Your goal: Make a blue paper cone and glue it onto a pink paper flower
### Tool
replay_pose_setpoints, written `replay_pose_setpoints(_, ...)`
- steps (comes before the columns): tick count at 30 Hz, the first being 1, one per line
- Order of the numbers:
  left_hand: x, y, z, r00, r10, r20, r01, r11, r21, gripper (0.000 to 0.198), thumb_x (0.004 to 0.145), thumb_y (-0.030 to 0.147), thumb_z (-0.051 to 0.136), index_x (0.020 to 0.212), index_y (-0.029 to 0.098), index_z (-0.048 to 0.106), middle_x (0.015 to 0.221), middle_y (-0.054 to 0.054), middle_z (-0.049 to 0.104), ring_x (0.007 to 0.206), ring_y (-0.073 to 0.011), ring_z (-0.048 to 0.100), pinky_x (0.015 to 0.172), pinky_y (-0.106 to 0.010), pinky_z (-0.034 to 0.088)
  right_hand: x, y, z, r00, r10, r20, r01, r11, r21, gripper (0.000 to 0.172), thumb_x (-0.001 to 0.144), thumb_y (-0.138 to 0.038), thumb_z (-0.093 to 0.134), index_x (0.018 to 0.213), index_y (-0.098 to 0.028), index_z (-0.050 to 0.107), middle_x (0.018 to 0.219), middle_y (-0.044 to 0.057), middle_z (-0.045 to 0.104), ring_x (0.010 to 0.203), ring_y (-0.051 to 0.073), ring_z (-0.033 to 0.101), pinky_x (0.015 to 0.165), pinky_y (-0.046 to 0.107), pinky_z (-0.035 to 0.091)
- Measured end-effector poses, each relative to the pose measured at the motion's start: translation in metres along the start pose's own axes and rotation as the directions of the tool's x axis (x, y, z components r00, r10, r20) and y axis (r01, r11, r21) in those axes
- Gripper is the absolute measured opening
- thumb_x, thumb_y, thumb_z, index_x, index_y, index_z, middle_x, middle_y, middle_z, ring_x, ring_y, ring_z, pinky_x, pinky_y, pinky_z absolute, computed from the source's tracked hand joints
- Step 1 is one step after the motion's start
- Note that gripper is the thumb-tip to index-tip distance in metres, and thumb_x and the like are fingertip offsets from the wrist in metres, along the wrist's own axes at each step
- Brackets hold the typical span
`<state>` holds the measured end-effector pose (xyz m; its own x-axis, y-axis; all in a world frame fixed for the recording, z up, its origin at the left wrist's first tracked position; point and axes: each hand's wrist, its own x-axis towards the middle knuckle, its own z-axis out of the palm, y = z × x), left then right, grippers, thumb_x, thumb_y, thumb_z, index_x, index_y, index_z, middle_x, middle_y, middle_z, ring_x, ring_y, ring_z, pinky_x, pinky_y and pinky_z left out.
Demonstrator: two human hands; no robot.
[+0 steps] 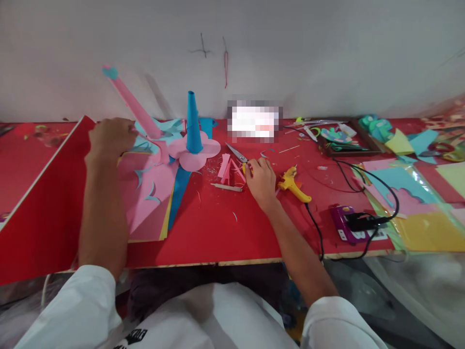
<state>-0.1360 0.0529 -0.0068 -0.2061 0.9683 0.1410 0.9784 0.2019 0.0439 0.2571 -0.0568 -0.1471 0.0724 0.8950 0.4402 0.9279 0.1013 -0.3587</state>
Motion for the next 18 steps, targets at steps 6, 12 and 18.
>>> replay_pose_setpoints(6,-0.002,-0.033,-0.008,0.944,-0.223,-0.242,0.168,0.959,-0.227,0.052,0.094,0.02,0.051,0.145,0.013,0.062,0.159,-0.022,0.053,0.141,-0.0496,0.055,0.106,-0.077,0.047,-0.002,-0.004,0.001,0.999,-0.034,0.001,0.034,0.999,-0.001,0.03,0.108,-0.03,0.044,0.11,-0.02,0.073,0.106,0.014,0.07,0.103,0.03,0.063,0.093,0.043,0.05)
replay_pose_setpoints(12,0.02,0.004,0.016,0.914,0.221,-0.342,-0.355,0.843,-0.405,0.069,0.095,0.016,0.071,0.157,0.007,0.042,0.165,-0.019,0.047,0.156,-0.0329,0.041,0.132,-0.058,0.03,-0.002,-0.008,-0.003,0.992,-0.082,0.098,0.082,0.997,0.013,0.042,0.111,-0.043,0.041,0.126,-0.019,0.072,0.113,0.015,0.072,0.111,0.033,0.064,0.103,0.047,0.051)
replay_pose_setpoints(18,0.008,0.086,0.076,0.843,0.494,-0.213,-0.469,0.481,-0.741,0.103,0.083,0.042,0.088,0.165,0.024,0.029,0.159,-0.015,0.058,0.147,-0.0291,0.057,0.122,-0.047,0.047,-0.009,-0.024,0.001,0.898,-0.317,0.304,0.3,0.948,0.103,0.056,0.11,-0.058,0.043,0.158,-0.031,0.055,0.169,0.012,0.046,0.157,0.035,0.04,0.127,0.059,0.037)
